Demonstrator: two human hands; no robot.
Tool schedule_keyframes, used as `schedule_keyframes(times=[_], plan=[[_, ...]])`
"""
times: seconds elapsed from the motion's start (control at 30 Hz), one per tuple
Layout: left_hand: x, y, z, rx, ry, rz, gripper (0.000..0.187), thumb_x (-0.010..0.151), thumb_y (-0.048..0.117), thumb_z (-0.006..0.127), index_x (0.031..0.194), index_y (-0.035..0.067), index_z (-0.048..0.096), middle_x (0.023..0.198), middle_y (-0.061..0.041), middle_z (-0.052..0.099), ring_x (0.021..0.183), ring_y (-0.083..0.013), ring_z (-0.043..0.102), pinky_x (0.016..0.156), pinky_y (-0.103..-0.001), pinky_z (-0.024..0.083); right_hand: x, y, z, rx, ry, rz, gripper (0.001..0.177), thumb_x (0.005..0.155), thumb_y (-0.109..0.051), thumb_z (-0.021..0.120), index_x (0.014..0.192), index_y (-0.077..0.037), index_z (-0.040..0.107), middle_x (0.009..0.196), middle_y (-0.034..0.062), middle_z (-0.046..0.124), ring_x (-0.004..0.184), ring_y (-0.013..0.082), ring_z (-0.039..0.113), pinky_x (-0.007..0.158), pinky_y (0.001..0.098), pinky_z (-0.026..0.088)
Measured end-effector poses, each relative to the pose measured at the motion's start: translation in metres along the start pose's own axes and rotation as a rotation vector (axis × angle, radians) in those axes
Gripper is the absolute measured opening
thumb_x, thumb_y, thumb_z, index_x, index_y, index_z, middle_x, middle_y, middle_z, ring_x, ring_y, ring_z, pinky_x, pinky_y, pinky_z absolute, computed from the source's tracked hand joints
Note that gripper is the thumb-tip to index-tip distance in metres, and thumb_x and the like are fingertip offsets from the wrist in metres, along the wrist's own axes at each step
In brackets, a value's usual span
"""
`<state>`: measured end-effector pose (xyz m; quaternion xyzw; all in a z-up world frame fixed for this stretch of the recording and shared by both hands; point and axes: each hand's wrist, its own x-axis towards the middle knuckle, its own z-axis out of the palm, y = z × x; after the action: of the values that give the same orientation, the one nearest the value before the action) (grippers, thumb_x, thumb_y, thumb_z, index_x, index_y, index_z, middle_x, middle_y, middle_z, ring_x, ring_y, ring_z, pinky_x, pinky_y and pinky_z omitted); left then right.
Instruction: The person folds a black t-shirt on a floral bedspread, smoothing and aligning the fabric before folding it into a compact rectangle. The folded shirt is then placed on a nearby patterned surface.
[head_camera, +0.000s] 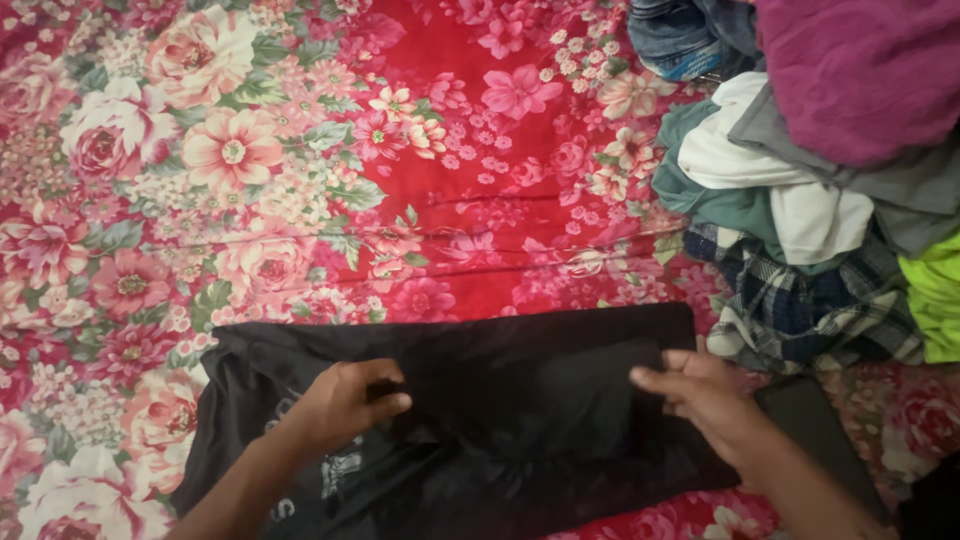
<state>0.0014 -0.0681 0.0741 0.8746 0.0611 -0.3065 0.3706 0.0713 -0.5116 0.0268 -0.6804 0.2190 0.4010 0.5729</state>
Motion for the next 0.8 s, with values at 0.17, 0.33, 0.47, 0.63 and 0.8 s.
schedule_keyframes(times=[0.17,0.33,0.47,0.63,0.8], plan=[[0.000,-0.004,0.003,0.064,0.068,-0.019,0.035,0.085,0.034,0.078,0.105,0.007,0.070,0.081,-0.015,0.070,0.079,-0.0316,0.072,0.075,-0.040,0.055,-0.014,-0.013,-0.013,0.354,0.094,-0.120,0.033,0.090,-0.014,0.065,0.120,0.000,0.065,0.107,0.0127,0.077,0.092,0.0201,0.073,0.087,0.0356,0.056],[0.000,-0.019,0.000,0.118,0.153,0.235,0.035,0.075,0.031,0.083,0.098,0.007,0.073,0.107,-0.011,0.069,0.094,-0.0289,0.071,0.079,-0.039,0.055,-0.022,-0.022,-0.017,0.464,0.157,-0.170,0.026,0.093,-0.011,0.063,0.118,-0.005,0.063,0.102,0.0099,0.073,0.085,0.0196,0.071,0.081,0.0378,0.056],[0.000,-0.032,0.001,0.143,0.287,0.422,0.028,0.072,0.028,0.084,0.088,0.006,0.076,0.112,-0.013,0.068,0.095,-0.0303,0.069,0.076,-0.038,0.054,-0.019,-0.023,-0.021,0.356,0.200,-0.385,0.017,0.099,-0.010,0.065,0.114,-0.002,0.065,0.102,0.0063,0.072,0.086,0.0130,0.067,0.082,0.0306,0.053],[0.003,-0.049,-0.001,-0.117,0.173,0.031,0.029,0.075,0.026,0.083,0.086,0.003,0.070,0.073,-0.009,0.068,0.068,-0.0187,0.065,0.065,-0.035,0.053,-0.017,-0.022,-0.016,0.375,0.278,-0.451,0.014,0.099,-0.010,0.066,0.112,-0.005,0.066,0.101,0.0023,0.072,0.088,0.0084,0.064,0.084,0.0272,0.050],[0.006,-0.063,-0.009,-0.109,0.013,-0.035,0.026,0.089,0.032,0.071,0.091,0.006,0.067,0.066,-0.008,0.061,0.065,-0.0158,0.057,0.061,-0.034,0.049,-0.012,-0.019,-0.002,0.355,0.294,-0.531,0.015,0.099,-0.008,0.064,0.113,-0.004,0.065,0.104,0.0018,0.071,0.092,0.0083,0.064,0.087,0.0272,0.051]])
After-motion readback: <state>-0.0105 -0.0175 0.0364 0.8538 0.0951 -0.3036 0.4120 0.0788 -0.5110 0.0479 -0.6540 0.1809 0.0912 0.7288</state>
